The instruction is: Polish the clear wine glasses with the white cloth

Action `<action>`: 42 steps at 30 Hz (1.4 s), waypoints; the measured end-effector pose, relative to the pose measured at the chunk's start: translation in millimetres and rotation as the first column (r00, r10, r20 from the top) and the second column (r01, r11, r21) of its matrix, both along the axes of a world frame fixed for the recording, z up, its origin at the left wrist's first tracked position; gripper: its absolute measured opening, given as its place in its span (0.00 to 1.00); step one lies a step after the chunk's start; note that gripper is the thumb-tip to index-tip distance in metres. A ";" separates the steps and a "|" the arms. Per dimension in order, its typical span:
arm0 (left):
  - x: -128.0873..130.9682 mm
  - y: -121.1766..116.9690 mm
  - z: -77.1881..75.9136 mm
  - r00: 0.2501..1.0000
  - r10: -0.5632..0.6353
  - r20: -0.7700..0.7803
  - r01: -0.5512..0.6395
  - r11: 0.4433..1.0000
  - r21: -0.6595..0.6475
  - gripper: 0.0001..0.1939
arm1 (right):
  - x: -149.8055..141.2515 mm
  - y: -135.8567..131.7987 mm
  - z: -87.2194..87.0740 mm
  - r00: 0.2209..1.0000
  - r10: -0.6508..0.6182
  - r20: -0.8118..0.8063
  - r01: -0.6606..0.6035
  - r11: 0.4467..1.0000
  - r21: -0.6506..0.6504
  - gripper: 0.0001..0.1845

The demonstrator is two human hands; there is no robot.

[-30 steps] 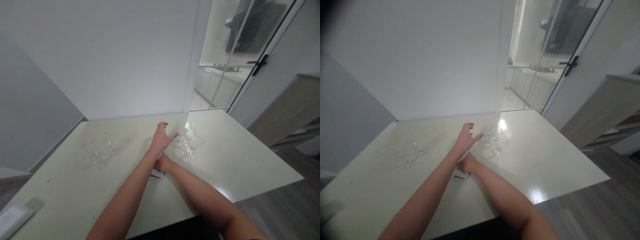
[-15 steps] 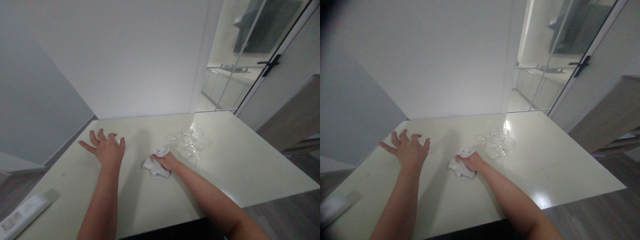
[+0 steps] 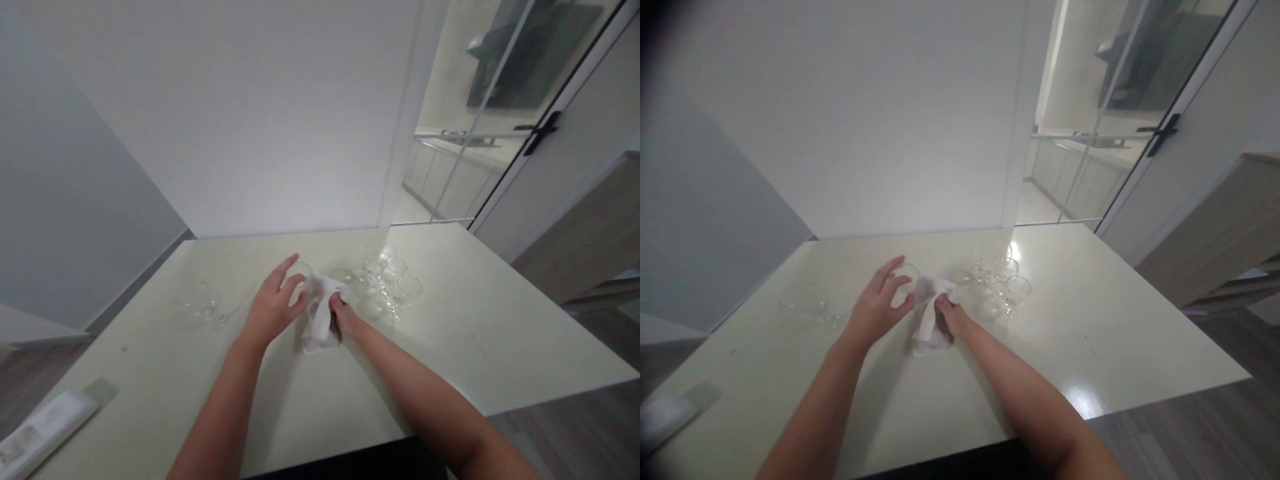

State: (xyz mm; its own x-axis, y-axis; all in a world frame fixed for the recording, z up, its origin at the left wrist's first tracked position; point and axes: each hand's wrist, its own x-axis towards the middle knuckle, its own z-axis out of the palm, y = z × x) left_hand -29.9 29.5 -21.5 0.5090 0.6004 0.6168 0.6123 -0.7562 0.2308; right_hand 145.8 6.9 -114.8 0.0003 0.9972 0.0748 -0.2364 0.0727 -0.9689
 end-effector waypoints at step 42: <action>13.0 4.3 -62.2 0.731 0.071 0.679 0.379 0.785 -0.490 0.19 | 19.5 15.3 -1.9 0.935 -0.352 0.044 0.354 0.922 -0.157 0.31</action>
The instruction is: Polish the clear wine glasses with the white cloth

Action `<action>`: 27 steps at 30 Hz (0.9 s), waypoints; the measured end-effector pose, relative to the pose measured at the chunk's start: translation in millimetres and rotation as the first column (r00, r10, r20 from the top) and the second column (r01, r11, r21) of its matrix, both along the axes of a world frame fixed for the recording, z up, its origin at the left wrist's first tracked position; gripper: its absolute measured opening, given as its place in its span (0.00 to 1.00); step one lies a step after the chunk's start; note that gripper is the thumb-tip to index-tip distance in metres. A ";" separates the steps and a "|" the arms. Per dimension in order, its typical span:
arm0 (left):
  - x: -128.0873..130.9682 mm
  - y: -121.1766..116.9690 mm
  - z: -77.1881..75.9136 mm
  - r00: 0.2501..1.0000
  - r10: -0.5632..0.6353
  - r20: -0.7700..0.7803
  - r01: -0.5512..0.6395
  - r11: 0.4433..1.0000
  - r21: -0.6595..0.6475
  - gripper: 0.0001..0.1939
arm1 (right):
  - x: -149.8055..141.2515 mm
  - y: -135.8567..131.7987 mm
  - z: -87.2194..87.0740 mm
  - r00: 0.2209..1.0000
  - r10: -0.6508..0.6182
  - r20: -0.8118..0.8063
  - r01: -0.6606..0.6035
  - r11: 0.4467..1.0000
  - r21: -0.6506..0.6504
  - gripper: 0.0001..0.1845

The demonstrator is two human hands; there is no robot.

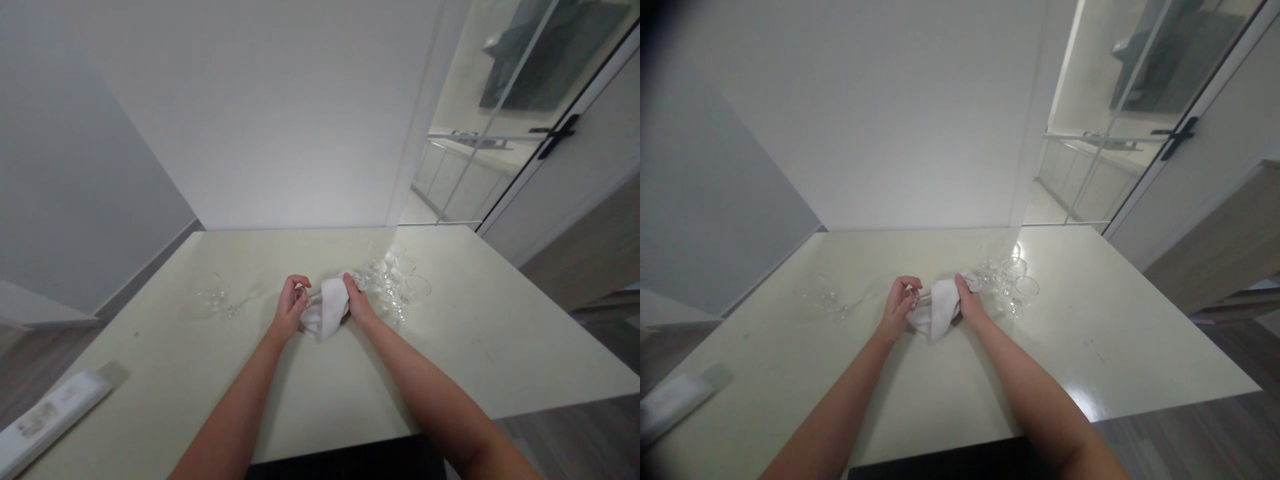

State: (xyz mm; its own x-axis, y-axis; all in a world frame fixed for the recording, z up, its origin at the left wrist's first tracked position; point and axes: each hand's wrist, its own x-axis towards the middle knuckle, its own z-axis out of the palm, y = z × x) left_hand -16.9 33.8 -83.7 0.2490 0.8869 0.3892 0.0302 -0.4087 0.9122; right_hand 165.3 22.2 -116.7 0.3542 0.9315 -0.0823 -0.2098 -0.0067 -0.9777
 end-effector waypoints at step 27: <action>-0.4 -8.4 3.5 0.971 0.211 -0.111 -0.165 0.930 0.327 0.15 | -3.3 -5.5 8.8 0.978 0.197 0.064 -0.203 0.972 0.116 0.30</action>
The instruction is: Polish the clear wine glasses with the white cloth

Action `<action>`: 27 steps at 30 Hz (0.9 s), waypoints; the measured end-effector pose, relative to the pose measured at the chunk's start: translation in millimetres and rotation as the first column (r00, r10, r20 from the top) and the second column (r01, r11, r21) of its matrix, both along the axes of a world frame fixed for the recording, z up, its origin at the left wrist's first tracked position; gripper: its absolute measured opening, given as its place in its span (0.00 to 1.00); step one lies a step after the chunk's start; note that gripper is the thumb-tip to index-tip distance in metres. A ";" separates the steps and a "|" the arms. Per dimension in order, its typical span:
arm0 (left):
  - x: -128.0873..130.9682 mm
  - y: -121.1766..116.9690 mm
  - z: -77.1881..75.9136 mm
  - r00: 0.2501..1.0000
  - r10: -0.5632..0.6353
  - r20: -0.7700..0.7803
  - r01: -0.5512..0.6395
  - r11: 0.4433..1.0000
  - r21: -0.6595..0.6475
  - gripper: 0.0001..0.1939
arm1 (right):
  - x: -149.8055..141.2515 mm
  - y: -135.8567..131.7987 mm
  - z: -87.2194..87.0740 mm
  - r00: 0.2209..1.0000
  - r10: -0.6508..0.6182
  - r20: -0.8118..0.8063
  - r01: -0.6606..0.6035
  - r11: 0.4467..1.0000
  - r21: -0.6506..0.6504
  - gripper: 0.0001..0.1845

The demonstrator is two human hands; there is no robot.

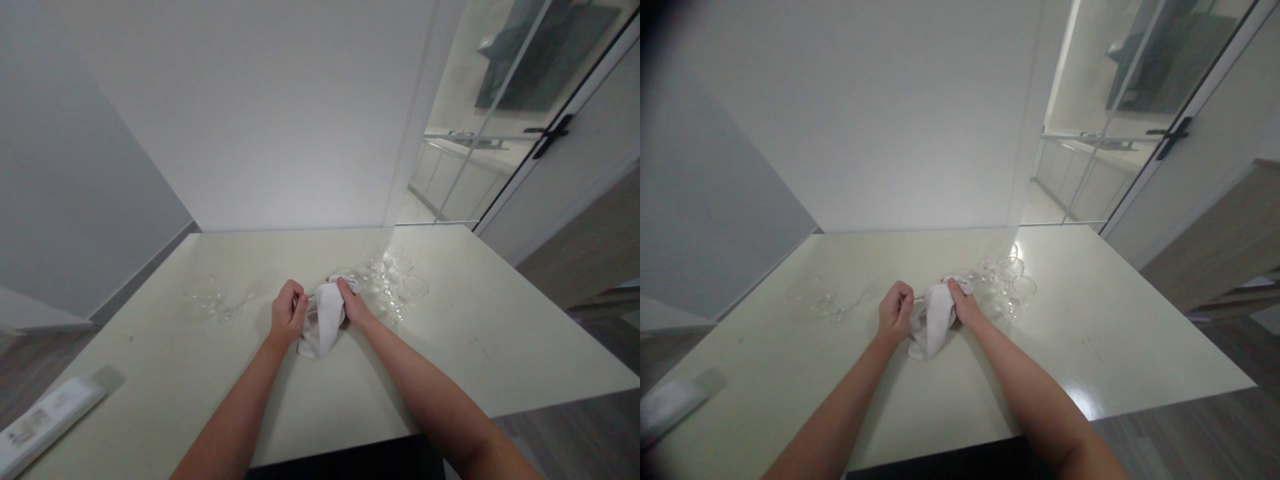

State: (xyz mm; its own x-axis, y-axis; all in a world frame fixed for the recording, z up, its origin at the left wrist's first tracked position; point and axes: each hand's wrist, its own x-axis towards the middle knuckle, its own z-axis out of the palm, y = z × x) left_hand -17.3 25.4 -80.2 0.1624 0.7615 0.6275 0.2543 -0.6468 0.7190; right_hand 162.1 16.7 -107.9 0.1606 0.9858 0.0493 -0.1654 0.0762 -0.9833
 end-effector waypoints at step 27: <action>-5.4 16.0 1.1 0.982 0.165 0.096 -0.115 0.912 -0.393 0.19 | -5.9 -18.2 11.2 0.956 0.165 0.243 -0.190 0.978 0.086 0.21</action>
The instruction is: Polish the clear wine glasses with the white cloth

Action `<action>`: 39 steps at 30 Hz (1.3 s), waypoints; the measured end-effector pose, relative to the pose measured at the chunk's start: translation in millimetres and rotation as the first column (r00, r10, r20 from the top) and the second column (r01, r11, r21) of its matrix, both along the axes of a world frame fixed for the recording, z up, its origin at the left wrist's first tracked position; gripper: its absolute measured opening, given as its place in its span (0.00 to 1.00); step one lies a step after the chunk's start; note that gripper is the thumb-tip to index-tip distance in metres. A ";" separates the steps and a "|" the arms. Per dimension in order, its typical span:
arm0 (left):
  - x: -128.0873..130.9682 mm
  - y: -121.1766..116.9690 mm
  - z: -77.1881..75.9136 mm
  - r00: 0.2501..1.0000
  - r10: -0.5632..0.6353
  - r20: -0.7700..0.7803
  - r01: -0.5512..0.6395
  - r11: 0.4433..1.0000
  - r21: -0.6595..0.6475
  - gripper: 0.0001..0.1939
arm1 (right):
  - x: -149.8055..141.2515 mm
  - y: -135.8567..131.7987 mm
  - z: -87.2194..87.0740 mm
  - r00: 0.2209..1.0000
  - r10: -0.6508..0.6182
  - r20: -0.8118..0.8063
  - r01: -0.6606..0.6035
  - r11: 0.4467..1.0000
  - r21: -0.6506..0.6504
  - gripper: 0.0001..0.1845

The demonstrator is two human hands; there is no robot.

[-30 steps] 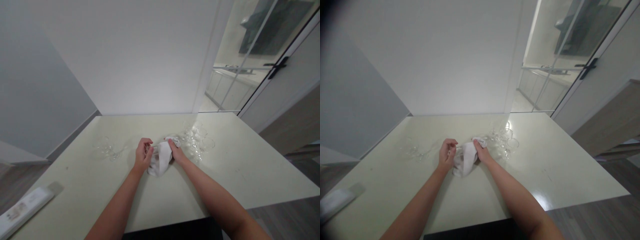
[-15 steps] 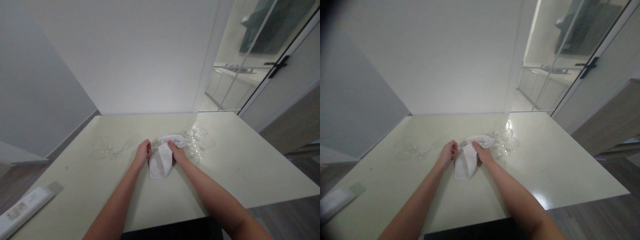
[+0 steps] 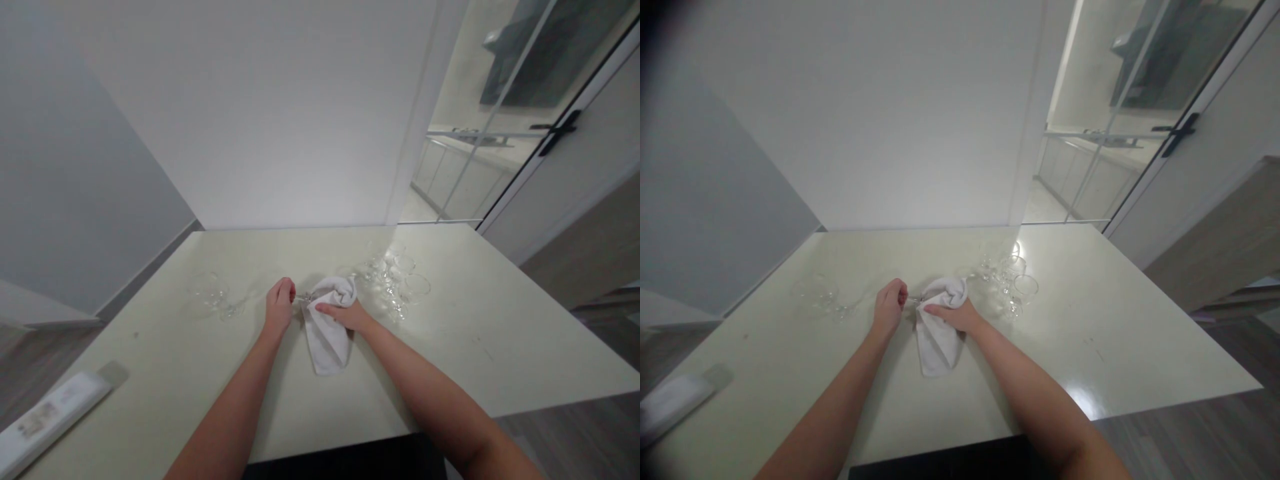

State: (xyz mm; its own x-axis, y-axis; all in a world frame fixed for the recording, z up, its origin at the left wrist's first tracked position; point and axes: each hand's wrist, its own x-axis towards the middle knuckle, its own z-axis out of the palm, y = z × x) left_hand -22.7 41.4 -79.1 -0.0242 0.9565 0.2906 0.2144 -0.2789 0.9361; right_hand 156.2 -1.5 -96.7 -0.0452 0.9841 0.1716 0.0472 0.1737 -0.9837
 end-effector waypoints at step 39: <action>-1.0 -2.4 -4.4 0.980 -0.178 -0.089 0.195 0.950 0.244 0.19 | -1.0 7.6 -6.7 0.970 -0.239 -0.051 0.233 0.968 -0.096 0.21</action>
